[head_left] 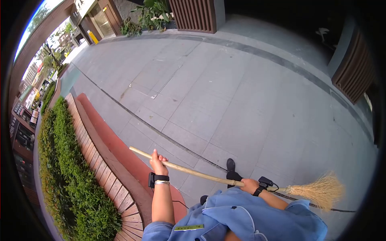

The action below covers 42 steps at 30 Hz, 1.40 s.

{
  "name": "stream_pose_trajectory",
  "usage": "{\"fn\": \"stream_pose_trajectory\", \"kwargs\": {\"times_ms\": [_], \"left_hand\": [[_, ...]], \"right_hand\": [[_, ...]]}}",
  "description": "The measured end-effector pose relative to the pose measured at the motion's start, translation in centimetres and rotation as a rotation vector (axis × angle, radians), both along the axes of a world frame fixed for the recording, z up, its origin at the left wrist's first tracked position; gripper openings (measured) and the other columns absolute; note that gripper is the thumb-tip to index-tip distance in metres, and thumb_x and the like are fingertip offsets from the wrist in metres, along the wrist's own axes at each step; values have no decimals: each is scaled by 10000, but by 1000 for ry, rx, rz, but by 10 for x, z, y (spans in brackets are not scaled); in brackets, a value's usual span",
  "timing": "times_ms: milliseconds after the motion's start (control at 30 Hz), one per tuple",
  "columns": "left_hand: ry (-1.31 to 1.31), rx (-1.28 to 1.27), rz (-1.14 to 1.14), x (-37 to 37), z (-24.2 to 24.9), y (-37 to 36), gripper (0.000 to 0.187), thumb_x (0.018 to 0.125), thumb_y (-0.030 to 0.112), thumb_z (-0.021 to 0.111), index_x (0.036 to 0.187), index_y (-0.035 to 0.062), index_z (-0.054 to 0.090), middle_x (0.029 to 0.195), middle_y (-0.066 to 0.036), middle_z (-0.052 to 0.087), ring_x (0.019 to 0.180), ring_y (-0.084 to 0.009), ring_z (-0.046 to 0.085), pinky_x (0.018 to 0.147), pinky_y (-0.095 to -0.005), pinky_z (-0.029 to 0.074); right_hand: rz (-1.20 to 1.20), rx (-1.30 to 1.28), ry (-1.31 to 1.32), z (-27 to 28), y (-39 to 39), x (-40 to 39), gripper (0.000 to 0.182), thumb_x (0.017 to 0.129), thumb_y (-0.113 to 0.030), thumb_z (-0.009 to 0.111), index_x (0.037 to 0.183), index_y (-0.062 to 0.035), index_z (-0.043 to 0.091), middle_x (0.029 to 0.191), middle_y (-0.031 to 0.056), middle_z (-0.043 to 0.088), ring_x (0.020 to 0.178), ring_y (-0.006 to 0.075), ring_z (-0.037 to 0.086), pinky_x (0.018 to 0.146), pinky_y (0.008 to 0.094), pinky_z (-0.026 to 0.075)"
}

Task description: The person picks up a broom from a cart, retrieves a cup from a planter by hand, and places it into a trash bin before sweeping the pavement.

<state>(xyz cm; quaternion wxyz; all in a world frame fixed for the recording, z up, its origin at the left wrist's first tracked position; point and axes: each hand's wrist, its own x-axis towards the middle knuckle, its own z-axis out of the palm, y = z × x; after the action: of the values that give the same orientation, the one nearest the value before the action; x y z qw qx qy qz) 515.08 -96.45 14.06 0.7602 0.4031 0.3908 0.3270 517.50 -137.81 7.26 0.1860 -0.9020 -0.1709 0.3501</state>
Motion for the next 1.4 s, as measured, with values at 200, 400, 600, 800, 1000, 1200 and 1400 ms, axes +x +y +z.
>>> {"fn": "stream_pose_trajectory", "kwargs": {"times_ms": [200, 400, 600, 800, 1000, 1200, 1400], "left_hand": [[41, 21, 143, 124, 24, 46, 308, 853, 301, 532, 650, 141, 365, 492, 31, 332, 402, -106, 369, 425, -284, 370], [110, 7, 321, 171, -4, 102, 310, 843, 307, 547, 662, 150, 350, 492, 36, 327, 391, -97, 361, 399, -256, 353], [68, -85, 362, 297, -30, 191, 314, 847, 309, 537, 658, 145, 347, 495, 33, 324, 403, -103, 358, 410, -265, 359], [7, -82, 327, 441, -1, 313, 320, 846, 305, 541, 648, 151, 341, 490, 36, 325, 405, -100, 359, 422, -277, 354], [-63, 2, 282, 552, 41, 409, 315, 844, 300, 552, 652, 155, 348, 493, 37, 321, 411, -101, 364, 429, -275, 364], [-137, 99, 276, 656, 80, 477, 286, 843, 305, 559, 682, 169, 367, 483, 52, 321, 410, -92, 372, 462, -269, 379], [-206, 259, 452, 739, 151, 539, 261, 871, 264, 525, 717, 151, 348, 473, 41, 305, 390, -83, 342, 469, -262, 396]], "right_hand": [[114, 79, 28, 7, 53, 182, 194, 704, -248, 596, 856, -127, 593, 801, 115, 633, 803, 330, 605, 687, 459, 449], [354, 81, 81, -23, 122, 297, 166, 698, -215, 597, 840, -131, 587, 792, 108, 627, 792, 326, 606, 672, 459, 452], [365, 92, 26, -27, 218, 440, 185, 706, -242, 590, 855, -131, 598, 819, 122, 630, 807, 338, 604, 681, 464, 455], [280, 22, -84, 15, 332, 558, 188, 729, -283, 577, 818, -120, 611, 785, 129, 635, 788, 338, 611, 669, 467, 460], [266, -5, -57, 31, 438, 660, 241, 730, -360, 596, 832, -141, 599, 798, 111, 638, 797, 314, 614, 672, 437, 470], [358, 36, 8, 28, 540, 793, 216, 717, -326, 586, 830, -147, 625, 807, 119, 642, 799, 324, 611, 681, 431, 472], [580, 101, 56, 23, 667, 936, 205, 717, -319, 583, 830, -153, 620, 799, 114, 639, 794, 326, 608, 667, 427, 473]]}}
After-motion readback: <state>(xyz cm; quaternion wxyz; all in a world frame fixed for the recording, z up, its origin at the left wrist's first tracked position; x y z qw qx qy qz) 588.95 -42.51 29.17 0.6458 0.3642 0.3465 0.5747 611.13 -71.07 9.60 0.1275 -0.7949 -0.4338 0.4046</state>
